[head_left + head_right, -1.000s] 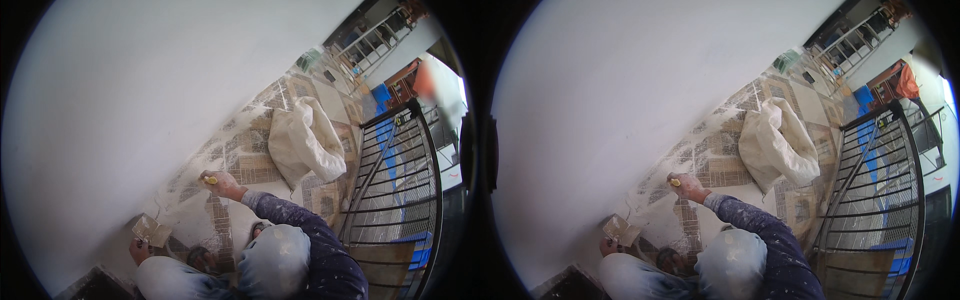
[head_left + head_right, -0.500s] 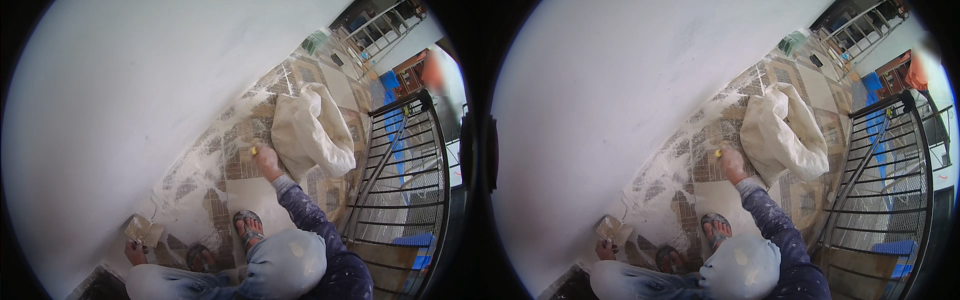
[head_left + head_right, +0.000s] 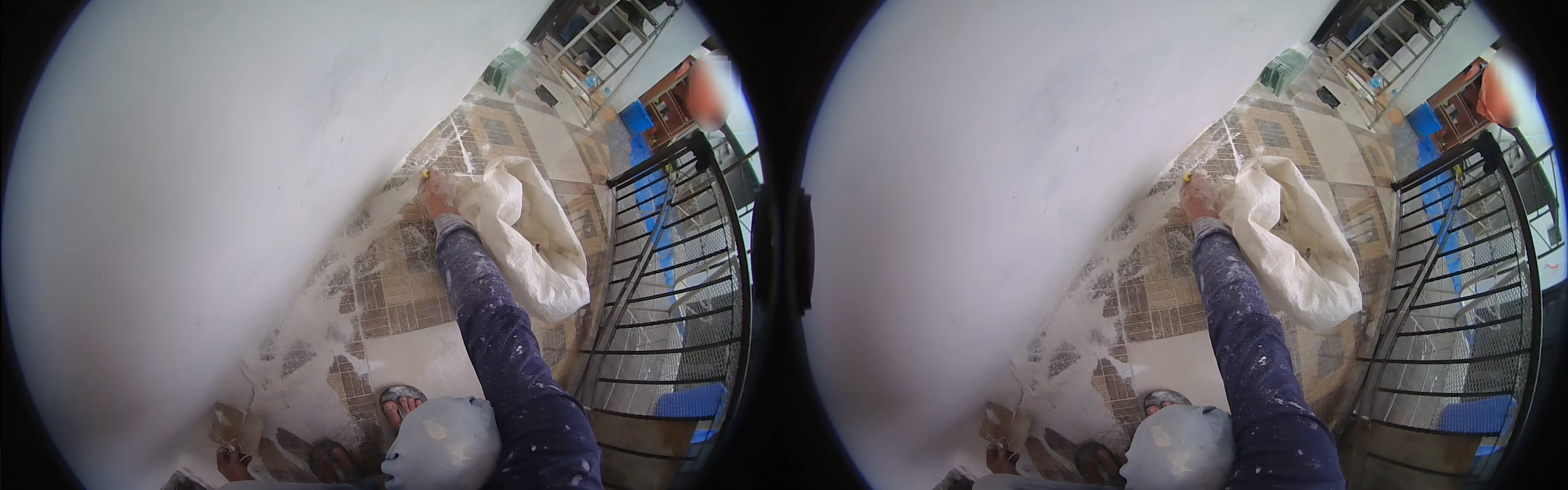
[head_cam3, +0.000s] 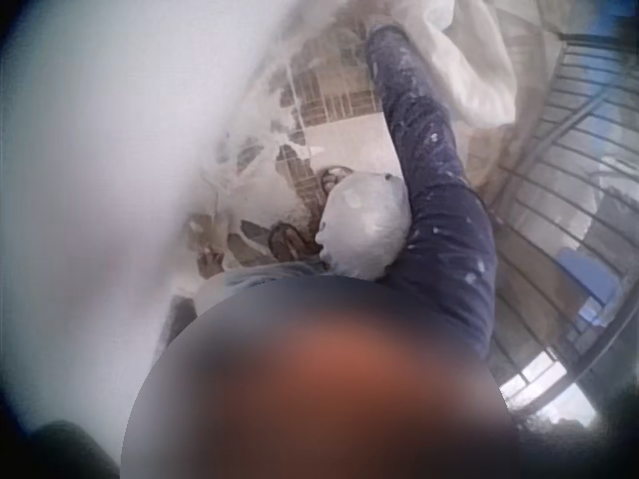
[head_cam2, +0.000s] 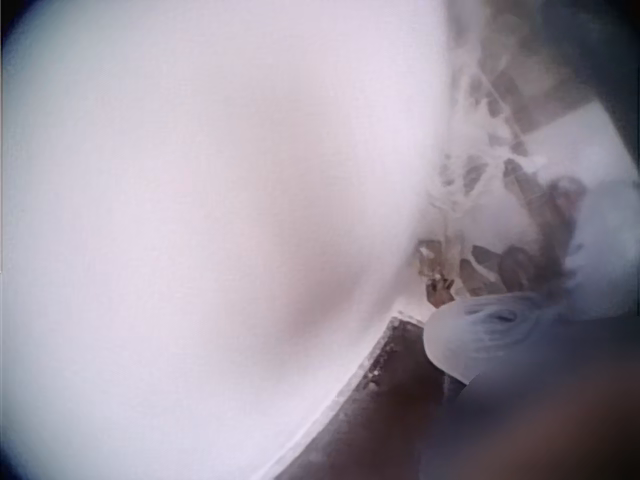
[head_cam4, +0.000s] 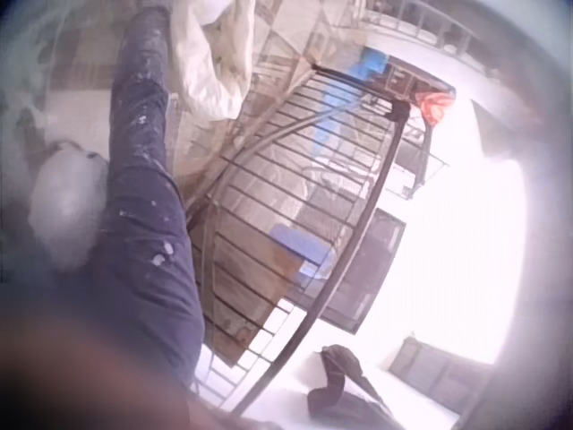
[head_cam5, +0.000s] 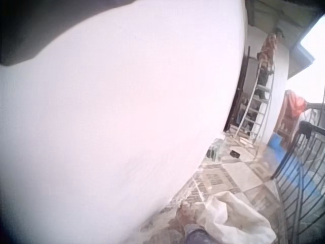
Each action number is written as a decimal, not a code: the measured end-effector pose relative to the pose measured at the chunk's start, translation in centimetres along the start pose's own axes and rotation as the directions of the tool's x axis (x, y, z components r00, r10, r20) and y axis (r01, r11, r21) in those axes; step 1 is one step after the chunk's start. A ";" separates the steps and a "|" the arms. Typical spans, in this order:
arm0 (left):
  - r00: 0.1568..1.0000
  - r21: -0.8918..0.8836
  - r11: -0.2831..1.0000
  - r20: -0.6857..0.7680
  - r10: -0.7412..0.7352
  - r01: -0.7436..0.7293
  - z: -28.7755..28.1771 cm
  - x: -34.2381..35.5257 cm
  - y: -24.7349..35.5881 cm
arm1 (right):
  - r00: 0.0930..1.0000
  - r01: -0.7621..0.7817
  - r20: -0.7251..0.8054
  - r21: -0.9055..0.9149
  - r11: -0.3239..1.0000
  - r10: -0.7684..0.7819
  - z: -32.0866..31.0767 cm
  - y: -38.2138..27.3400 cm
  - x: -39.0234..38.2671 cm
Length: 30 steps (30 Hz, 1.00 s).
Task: The person scoops white plaster from a sack using a trowel and applies it to a wall with a yellow brush. They repeatedly transfer material from the trowel to the brush and spread it along the wall surface.
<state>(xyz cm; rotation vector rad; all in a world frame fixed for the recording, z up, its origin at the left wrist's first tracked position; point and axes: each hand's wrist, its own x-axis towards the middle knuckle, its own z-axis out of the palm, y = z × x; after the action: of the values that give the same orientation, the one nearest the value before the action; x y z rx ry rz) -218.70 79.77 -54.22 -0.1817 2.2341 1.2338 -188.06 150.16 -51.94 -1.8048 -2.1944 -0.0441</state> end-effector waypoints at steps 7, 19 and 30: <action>0.974 -0.184 0.965 0.160 -0.159 0.187 -4.2 2.3 -3.2 | 0.906 -0.251 0.403 0.262 0.932 0.131 -1.3 -4.0 -2.5; 0.985 -0.132 0.976 0.010 -0.174 0.174 -1.0 1.1 1.0 | 0.894 -0.389 0.146 0.724 0.570 0.425 7.7 -1.3 -1.7; 0.988 -0.138 0.980 -0.036 -0.151 0.145 -1.4 0.3 1.6 | 0.822 -0.205 -0.119 0.851 0.484 0.558 9.0 3.8 6.7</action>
<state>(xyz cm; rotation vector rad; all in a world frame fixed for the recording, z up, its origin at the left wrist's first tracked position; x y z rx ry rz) -220.16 79.59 -52.59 -0.4256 2.1338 1.3117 -187.41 159.22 -59.54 -1.4828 -1.1212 0.5801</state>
